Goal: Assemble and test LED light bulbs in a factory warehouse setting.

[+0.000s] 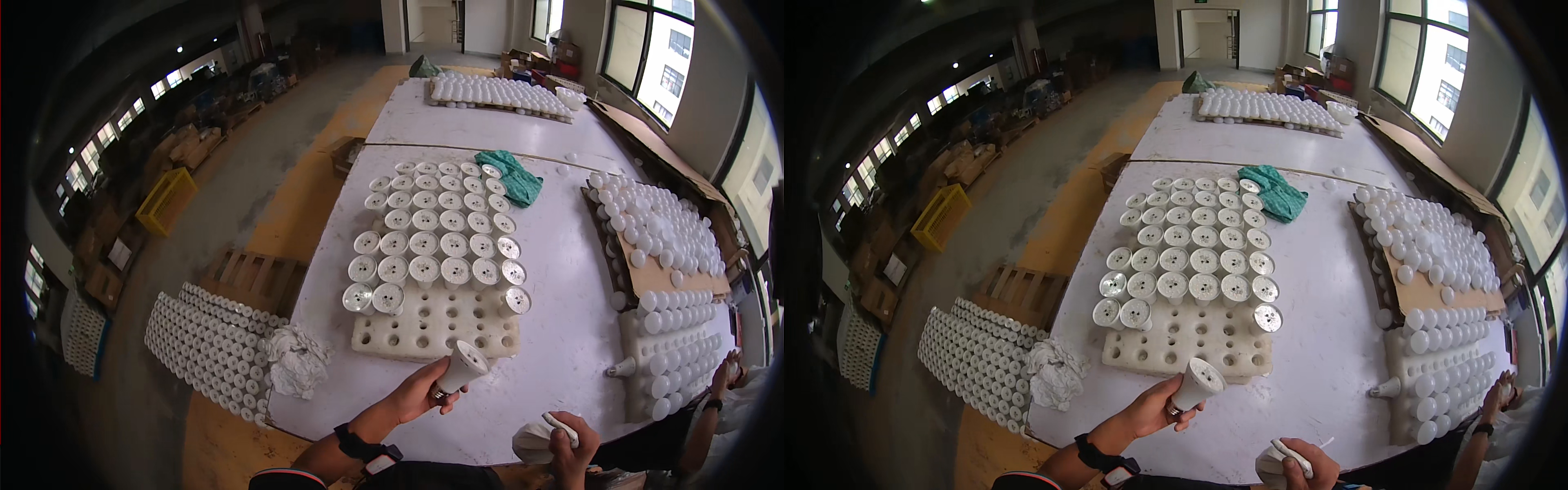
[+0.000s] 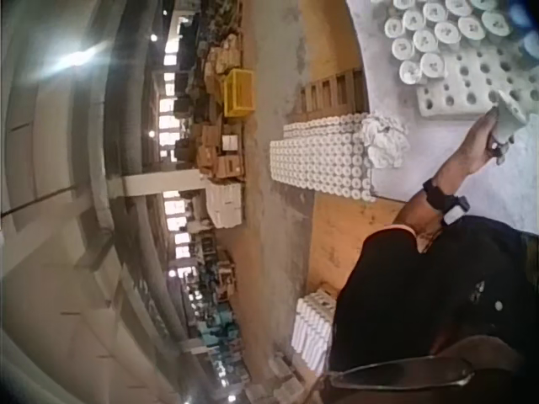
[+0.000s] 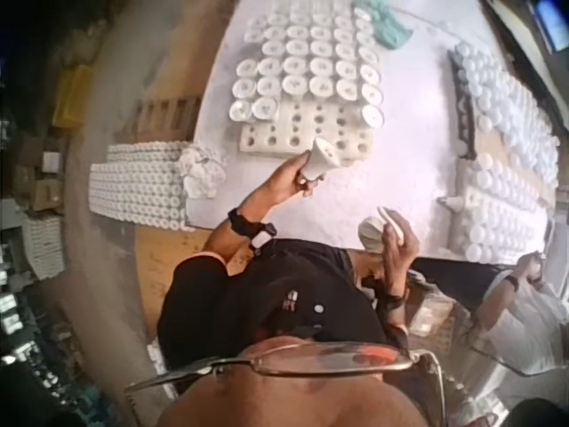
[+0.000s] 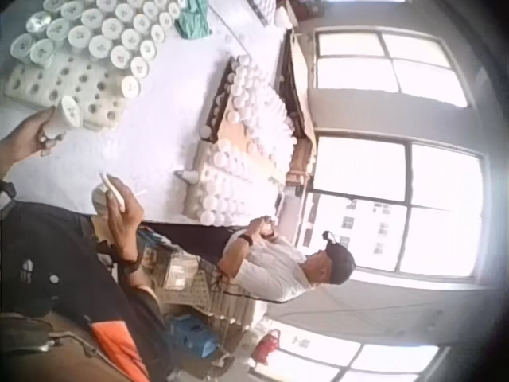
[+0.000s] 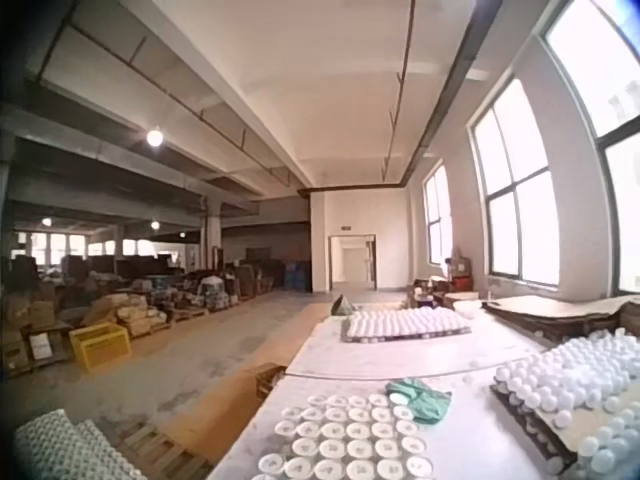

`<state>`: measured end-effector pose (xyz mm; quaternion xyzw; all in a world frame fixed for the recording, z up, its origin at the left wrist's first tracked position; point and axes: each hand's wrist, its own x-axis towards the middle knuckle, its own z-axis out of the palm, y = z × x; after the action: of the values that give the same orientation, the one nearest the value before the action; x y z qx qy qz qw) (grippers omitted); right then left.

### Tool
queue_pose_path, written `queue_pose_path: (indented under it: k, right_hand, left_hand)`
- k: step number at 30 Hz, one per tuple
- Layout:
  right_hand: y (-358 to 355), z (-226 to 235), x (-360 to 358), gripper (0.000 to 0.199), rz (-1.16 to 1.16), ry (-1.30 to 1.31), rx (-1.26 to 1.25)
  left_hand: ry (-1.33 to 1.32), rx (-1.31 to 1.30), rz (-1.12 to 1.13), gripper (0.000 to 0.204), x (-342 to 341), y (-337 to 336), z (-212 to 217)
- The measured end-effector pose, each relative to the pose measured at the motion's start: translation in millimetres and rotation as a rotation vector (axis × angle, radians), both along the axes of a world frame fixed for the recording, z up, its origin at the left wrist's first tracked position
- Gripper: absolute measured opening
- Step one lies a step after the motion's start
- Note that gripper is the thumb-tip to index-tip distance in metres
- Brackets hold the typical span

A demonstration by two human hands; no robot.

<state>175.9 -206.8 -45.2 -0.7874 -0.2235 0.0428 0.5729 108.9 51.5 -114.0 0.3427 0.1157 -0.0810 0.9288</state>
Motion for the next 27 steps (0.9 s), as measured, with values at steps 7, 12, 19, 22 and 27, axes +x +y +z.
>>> queue_pose_path:
  k: [7,12,19,22,27]
  right_hand:
    - [-1.7,11.5,-1.2,0.030,-0.010,-0.188,0.003]
    - [-21.8,18.7,9.1,0.031,-0.011,-0.123,0.019]
    - [-49.5,23.7,26.8,0.028,-0.033,-0.294,0.005]
    - [-57.9,23.6,29.3,0.024,-0.066,-0.297,-0.016]
    - [-65.9,24.9,31.2,0.022,-0.089,-0.312,-0.033]
  left_hand:
    - [-0.075,-0.268,-0.395,0.058,-17.5,-20.6,30.6]
    - [-0.092,-0.144,-0.190,0.060,-14.3,-54.3,49.2]
    - [-0.006,-0.156,-0.235,0.051,0.7,-94.8,55.7]
    - [0.074,-0.183,-0.292,0.050,9.1,-105.6,52.4]
    - [0.022,-0.181,-0.327,0.048,19.0,-116.6,48.2]
